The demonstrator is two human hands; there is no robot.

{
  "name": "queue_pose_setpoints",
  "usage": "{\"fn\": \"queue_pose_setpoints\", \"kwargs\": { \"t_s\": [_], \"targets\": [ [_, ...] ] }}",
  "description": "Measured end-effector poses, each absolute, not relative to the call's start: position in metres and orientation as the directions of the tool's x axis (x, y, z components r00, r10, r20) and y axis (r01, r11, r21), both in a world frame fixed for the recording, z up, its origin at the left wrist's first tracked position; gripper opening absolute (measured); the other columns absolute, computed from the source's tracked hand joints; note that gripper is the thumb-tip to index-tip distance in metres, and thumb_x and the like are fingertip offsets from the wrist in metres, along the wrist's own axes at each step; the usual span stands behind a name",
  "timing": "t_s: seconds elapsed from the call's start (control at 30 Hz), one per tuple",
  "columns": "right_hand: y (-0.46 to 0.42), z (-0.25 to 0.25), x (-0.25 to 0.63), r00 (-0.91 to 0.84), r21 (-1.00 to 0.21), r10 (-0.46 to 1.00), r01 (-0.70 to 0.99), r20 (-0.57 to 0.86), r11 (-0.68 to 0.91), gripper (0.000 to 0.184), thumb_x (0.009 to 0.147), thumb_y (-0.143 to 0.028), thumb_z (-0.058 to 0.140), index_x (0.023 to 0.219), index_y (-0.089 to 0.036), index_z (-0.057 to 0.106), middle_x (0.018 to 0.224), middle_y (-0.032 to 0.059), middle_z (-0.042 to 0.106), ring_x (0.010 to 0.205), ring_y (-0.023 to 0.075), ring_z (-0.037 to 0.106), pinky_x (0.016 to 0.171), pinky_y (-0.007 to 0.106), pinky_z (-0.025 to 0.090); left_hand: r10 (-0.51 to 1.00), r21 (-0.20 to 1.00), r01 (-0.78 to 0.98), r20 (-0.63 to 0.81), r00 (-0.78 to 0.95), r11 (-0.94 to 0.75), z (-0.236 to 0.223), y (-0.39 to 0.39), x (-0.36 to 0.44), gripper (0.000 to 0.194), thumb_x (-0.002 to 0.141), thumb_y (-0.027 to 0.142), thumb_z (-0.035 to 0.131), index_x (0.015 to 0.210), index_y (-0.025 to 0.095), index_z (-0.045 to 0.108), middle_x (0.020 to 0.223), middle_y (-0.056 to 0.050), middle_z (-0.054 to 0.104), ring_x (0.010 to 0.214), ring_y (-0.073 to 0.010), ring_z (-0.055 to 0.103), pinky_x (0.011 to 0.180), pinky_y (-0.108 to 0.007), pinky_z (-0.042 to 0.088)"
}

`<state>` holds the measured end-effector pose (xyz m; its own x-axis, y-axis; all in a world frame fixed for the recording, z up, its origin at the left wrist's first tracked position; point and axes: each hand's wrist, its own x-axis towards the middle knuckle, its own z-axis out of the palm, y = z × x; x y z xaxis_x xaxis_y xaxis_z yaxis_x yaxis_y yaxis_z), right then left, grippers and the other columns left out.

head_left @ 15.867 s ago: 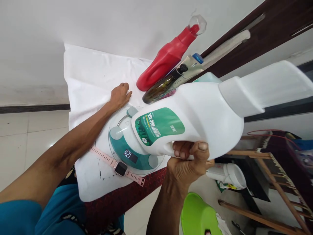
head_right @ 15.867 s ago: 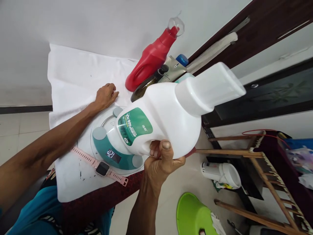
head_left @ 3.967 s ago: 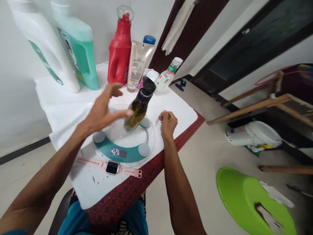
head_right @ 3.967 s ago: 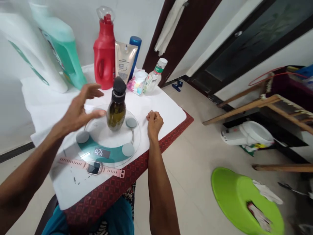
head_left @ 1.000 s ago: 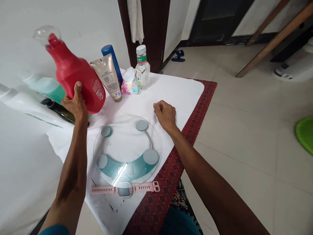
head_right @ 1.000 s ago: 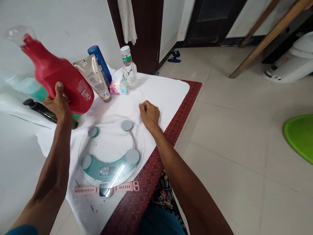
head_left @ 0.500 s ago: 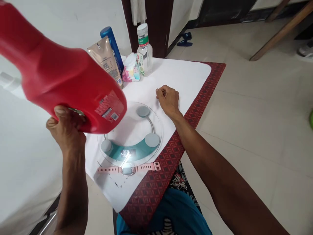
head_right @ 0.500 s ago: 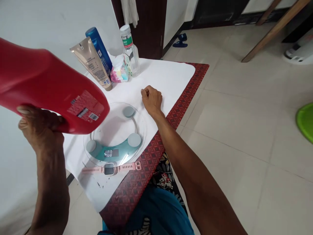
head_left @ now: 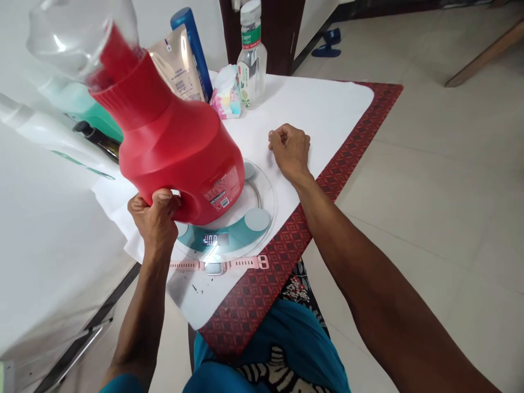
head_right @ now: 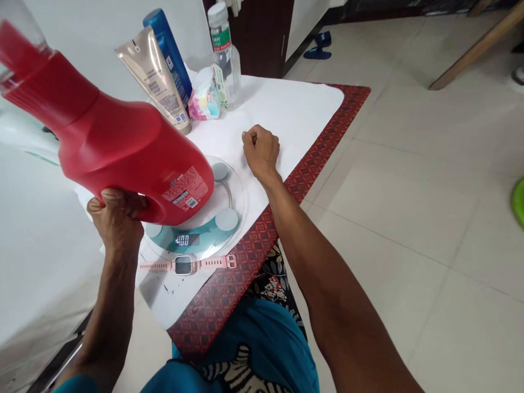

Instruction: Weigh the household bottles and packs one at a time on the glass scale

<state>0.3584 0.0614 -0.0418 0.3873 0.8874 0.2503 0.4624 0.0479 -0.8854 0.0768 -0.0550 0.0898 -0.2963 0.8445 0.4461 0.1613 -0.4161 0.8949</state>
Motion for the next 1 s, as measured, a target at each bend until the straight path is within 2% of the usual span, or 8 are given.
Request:
{"fn": "queue_pose_setpoints", "kwargs": {
  "t_s": [0.13, 0.23, 0.37, 0.5, 0.63, 0.73, 0.87, 1.0],
  "targets": [
    [0.061, -0.046, 0.360, 0.378, -0.881, 0.883, 0.467, 0.278, 0.077, 0.036, 0.114, -0.058, 0.062, 0.091, -0.031, 0.068, 0.086, 0.0070, 0.075, 0.091, 0.0315, 0.075, 0.101, 0.054, 0.062, 0.839, 0.889, 0.184, 0.456, -0.296, -0.418, 0.085, -0.048, 0.079, 0.102, 0.064, 0.105, 0.091, 0.055, 0.026, 0.027, 0.051, 0.008, 0.019, 0.044, -0.0102, 0.020, 0.043, -0.031, 0.027],
    [0.060, -0.047, 0.361, 0.364, -0.890, 0.885, 0.444, 0.289, 0.108, 0.035, 0.115, -0.060, 0.061, 0.098, -0.031, 0.073, 0.083, 0.0049, 0.074, 0.091, 0.0298, 0.074, 0.098, 0.052, 0.064, 0.861, 0.899, 0.160, 0.436, -0.263, -0.407, 0.084, -0.050, 0.077, 0.101, 0.062, 0.104, 0.093, 0.055, 0.026, 0.030, 0.052, 0.007, 0.020, 0.045, -0.0119, 0.025, 0.046, -0.032, 0.030],
    [0.058, -0.046, 0.361, 0.363, -0.896, 0.892, 0.434, 0.271, 0.096, 0.037, 0.114, -0.063, 0.060, 0.099, -0.031, 0.073, 0.084, 0.0041, 0.076, 0.087, 0.0280, 0.074, 0.095, 0.050, 0.066, 0.869, 0.889, 0.193, 0.450, -0.206, -0.414, 0.086, -0.052, 0.061, 0.083, 0.076, 0.097, 0.092, 0.063, 0.026, 0.051, 0.062, 0.001, 0.046, 0.058, -0.0177, 0.049, 0.058, -0.035, 0.045],
    [0.060, -0.050, 0.363, 0.360, -0.891, 0.883, 0.436, 0.302, 0.127, 0.042, 0.113, -0.069, 0.060, 0.100, -0.032, 0.074, 0.085, 0.0065, 0.077, 0.090, 0.0318, 0.077, 0.095, 0.053, 0.066, 0.849, 0.881, 0.182, 0.471, -0.239, -0.437, 0.085, -0.043, 0.027, 0.075, 0.090, 0.099, 0.077, 0.078, 0.026, 0.065, 0.084, -0.004, 0.064, 0.078, -0.0220, 0.065, 0.071, -0.037, 0.057],
    [0.064, -0.057, 0.365, 0.352, -0.882, 0.883, 0.453, 0.310, 0.129, 0.043, 0.115, -0.068, 0.058, 0.104, -0.031, 0.076, 0.087, 0.0078, 0.076, 0.099, 0.0342, 0.080, 0.097, 0.056, 0.066, 0.878, 0.947, 0.200, 0.311, -0.364, -0.252, 0.056, -0.028, -0.010, 0.068, 0.099, 0.087, 0.077, 0.078, 0.026, 0.056, 0.076, -0.002, 0.058, 0.069, -0.0185, 0.061, 0.063, -0.033, 0.054],
    [0.065, -0.058, 0.365, 0.364, -0.880, 0.877, 0.457, 0.314, 0.126, 0.041, 0.115, -0.065, 0.060, 0.097, -0.031, 0.074, 0.084, 0.0066, 0.076, 0.094, 0.0317, 0.080, 0.095, 0.054, 0.066, 0.857, 0.982, 0.154, 0.174, -0.484, -0.113, 0.024, -0.022, -0.026, 0.065, 0.099, 0.077, 0.081, 0.075, 0.026, 0.048, 0.067, 0.003, 0.046, 0.059, -0.0139, 0.050, 0.058, -0.028, 0.048],
    [0.064, -0.055, 0.364, 0.382, -0.882, 0.869, 0.455, 0.313, 0.118, 0.044, 0.115, -0.062, 0.060, 0.091, -0.026, 0.070, 0.082, 0.0062, 0.077, 0.084, 0.0269, 0.077, 0.092, 0.053, 0.065, 0.848, 0.979, 0.169, 0.186, -0.496, -0.116, 0.000, -0.024, -0.031, 0.063, 0.102, 0.065, 0.081, 0.075, 0.027, 0.040, 0.065, 0.006, 0.037, 0.057, -0.0122, 0.042, 0.057, -0.025, 0.044],
    [0.063, -0.055, 0.363, 0.382, -0.887, 0.866, 0.441, 0.322, 0.135, 0.051, 0.116, -0.068, 0.056, 0.092, -0.026, 0.074, 0.088, 0.0068, 0.079, 0.096, 0.0295, 0.081, 0.098, 0.056, 0.065, 0.862, 0.977, 0.164, 0.201, -0.465, -0.139, -0.001, -0.027, -0.032, 0.060, 0.104, 0.063, 0.080, 0.077, 0.027, 0.040, 0.066, 0.007, 0.036, 0.058, -0.0123, 0.041, 0.058, -0.025, 0.044]
  ]
}}
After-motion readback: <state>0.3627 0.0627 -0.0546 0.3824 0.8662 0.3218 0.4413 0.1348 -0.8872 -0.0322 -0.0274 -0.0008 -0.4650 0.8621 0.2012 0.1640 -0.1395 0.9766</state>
